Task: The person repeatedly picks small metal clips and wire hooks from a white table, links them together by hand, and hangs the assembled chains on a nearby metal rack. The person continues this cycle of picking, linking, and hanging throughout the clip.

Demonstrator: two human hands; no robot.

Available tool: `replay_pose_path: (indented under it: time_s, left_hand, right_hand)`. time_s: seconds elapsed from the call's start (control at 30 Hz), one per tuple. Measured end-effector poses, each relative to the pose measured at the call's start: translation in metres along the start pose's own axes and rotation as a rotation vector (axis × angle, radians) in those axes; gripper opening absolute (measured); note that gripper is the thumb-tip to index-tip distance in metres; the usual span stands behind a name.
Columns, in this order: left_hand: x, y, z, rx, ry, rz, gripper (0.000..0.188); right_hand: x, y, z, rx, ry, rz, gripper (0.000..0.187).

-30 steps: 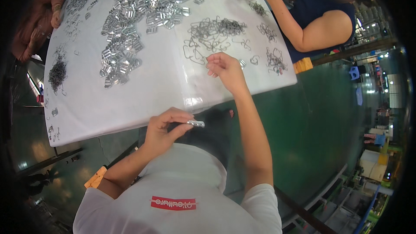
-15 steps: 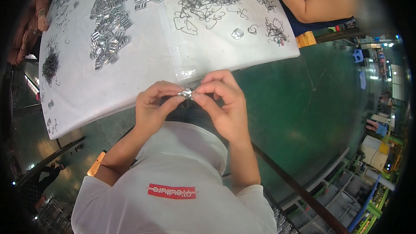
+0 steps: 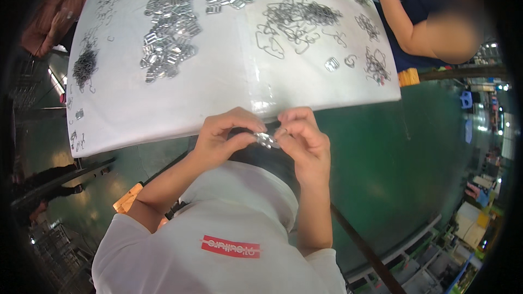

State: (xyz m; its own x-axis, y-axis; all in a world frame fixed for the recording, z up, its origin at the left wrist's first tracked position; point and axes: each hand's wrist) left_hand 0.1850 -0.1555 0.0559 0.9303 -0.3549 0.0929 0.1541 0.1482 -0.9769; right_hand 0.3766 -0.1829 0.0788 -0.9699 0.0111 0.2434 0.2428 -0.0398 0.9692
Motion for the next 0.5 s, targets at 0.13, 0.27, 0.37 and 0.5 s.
replay_pose_path:
  time_s: [0.13,0.27,0.37,0.5]
  left_hand:
    - [-0.066,0.028,0.052,0.111,-0.331,0.533,0.017]
    - [-0.152,0.052,0.111,0.099,-0.604,1.05,0.022]
    - [-0.183,0.069,0.132,-0.013,-0.637,1.293,0.029]
    - [-0.193,0.073,0.144,-0.096,-0.517,1.41,0.033]
  right_hand:
    - [0.002,-0.003,-0.006,0.054,-0.024,0.023,0.006]
    - [0.006,-0.006,-0.008,0.051,-0.037,0.036,0.007]
    - [0.009,-0.008,-0.008,0.047,-0.041,0.024,0.008]
    - [0.011,-0.009,-0.009,0.031,-0.033,-0.069,0.006]
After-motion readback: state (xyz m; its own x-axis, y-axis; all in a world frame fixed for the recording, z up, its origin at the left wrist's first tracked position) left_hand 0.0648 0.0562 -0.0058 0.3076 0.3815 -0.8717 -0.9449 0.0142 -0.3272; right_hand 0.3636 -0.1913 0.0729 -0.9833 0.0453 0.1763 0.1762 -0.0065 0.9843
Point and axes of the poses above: each hand's wrist, its own z-axis towards the middle knuckle, its own x-axis out of the palm, y = z × x, and after that the axes turned 4 degrees about -y, right-handed
